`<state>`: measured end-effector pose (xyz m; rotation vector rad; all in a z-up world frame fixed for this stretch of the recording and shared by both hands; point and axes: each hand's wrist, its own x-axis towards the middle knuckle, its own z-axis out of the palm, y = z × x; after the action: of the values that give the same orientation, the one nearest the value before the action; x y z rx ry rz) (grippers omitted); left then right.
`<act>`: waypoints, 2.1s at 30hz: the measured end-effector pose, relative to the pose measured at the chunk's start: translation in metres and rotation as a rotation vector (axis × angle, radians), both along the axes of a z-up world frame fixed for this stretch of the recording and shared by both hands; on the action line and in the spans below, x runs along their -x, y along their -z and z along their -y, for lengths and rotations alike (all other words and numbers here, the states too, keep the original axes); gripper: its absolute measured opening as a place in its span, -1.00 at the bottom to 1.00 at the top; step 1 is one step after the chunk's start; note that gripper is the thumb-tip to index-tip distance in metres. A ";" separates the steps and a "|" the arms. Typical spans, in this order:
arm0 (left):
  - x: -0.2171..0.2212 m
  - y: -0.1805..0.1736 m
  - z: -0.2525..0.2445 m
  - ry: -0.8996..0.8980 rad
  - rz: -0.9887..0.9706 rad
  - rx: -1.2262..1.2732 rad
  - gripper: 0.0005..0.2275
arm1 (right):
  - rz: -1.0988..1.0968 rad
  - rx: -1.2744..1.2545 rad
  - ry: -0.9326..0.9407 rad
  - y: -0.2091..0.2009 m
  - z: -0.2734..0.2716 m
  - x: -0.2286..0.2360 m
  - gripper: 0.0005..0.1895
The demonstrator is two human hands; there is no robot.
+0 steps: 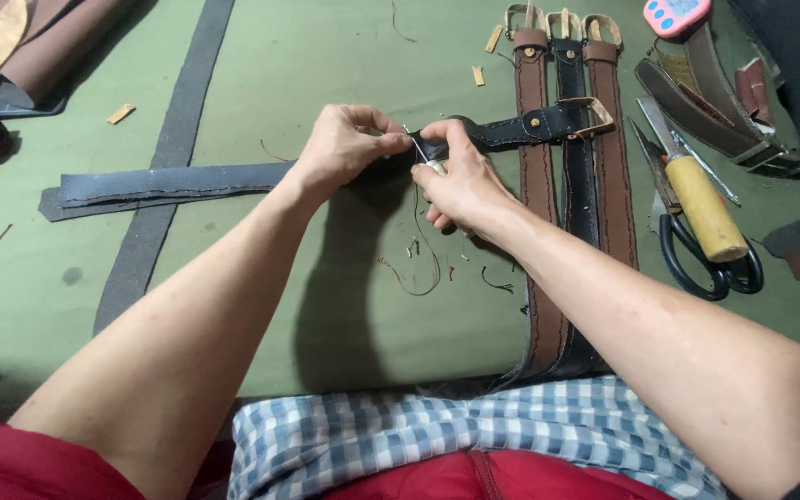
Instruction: Hand-stitching a leather belt using a needle and thread at a sewing station.
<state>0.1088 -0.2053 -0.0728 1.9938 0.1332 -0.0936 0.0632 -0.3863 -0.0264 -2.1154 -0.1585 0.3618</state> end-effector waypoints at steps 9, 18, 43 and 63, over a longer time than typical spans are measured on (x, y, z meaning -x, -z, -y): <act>-0.011 0.021 0.003 -0.057 0.011 -0.039 -0.89 | -0.155 -0.193 0.137 0.008 -0.009 -0.006 -0.48; -0.028 0.041 0.002 -0.084 0.027 -0.026 -0.92 | -0.319 -0.352 0.211 0.011 -0.014 -0.007 -0.41; -0.013 0.009 0.019 -0.058 0.032 -0.197 -0.91 | -1.170 -1.267 0.457 0.005 0.012 -0.051 -0.61; -0.018 0.027 0.015 -0.068 0.042 -0.277 -0.87 | -0.427 -0.303 0.294 0.012 -0.023 -0.031 -0.54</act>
<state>0.1269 -0.2205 -0.0999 2.2632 0.1957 0.0115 0.0943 -0.3631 -0.0382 -1.6892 0.3248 0.5636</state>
